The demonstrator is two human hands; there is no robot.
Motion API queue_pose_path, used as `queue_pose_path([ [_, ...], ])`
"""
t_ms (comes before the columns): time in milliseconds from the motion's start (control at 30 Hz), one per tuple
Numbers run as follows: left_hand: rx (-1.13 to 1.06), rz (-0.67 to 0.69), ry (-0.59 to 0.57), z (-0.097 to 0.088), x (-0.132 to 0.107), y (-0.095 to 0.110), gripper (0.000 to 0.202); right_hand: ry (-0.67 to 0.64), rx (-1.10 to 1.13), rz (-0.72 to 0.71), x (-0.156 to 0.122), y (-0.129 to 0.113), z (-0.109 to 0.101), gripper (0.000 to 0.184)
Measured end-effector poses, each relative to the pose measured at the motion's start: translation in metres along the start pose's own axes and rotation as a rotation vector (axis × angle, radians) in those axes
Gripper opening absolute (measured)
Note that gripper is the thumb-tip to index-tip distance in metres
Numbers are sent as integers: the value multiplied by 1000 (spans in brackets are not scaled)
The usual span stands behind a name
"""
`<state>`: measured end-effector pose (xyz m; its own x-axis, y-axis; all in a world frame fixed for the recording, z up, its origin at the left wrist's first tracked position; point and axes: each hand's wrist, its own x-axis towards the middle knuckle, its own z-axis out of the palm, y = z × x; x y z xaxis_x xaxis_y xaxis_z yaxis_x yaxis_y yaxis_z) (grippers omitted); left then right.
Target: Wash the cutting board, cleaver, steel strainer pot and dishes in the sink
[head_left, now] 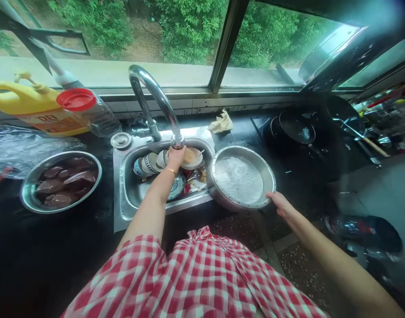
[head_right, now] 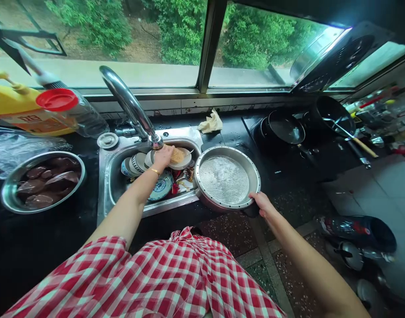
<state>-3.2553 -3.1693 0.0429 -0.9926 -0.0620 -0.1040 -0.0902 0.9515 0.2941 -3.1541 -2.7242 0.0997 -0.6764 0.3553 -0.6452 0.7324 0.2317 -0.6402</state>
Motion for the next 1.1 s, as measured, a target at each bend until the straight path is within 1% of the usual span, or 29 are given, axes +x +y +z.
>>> queue_pose_path([
  [67,8,-44,-19,-6,4,-9,32,11,-39,-45,-6,-15,2,11],
  [167,86,-101,-15,-21,-6,-18,25,13,-133,-131,-10,-42,4,18],
  [267,116,-217,-9,-49,-25,-33,31,4,-257,-219,-13,-70,10,19],
  [333,105,-259,16,-72,-40,-46,34,-6,-339,-259,-18,-89,18,17],
  [400,120,-239,79,-94,-54,-60,36,-18,-417,-283,-24,-109,28,15],
  [500,150,-138,188,-120,-66,-75,38,-35,-535,-313,-39,-142,46,15],
  [567,152,-56,229,-133,-66,-80,40,-37,-619,-361,-49,-166,58,17],
  [633,152,17,247,-142,-59,-84,43,-15,-711,-446,-60,-189,72,18],
  [700,154,69,247,-148,-50,-87,46,40,-827,-530,-71,-210,86,20],
  [767,150,94,229,-151,-41,-92,48,104,-1005,-585,-85,-228,103,27],
  [833,140,109,198,-151,-35,-98,49,161,-1201,-617,-102,-240,120,42],
  [900,159,107,187,-148,-34,-106,47,205,-1345,-652,-120,-249,138,57],
  [1000,218,84,203,-140,-39,-122,42,241,-1417,-728,-147,-259,163,71],
  [1100,204,92,217,-131,-45,-137,37,230,-1419,-828,-172,-265,181,76],
])
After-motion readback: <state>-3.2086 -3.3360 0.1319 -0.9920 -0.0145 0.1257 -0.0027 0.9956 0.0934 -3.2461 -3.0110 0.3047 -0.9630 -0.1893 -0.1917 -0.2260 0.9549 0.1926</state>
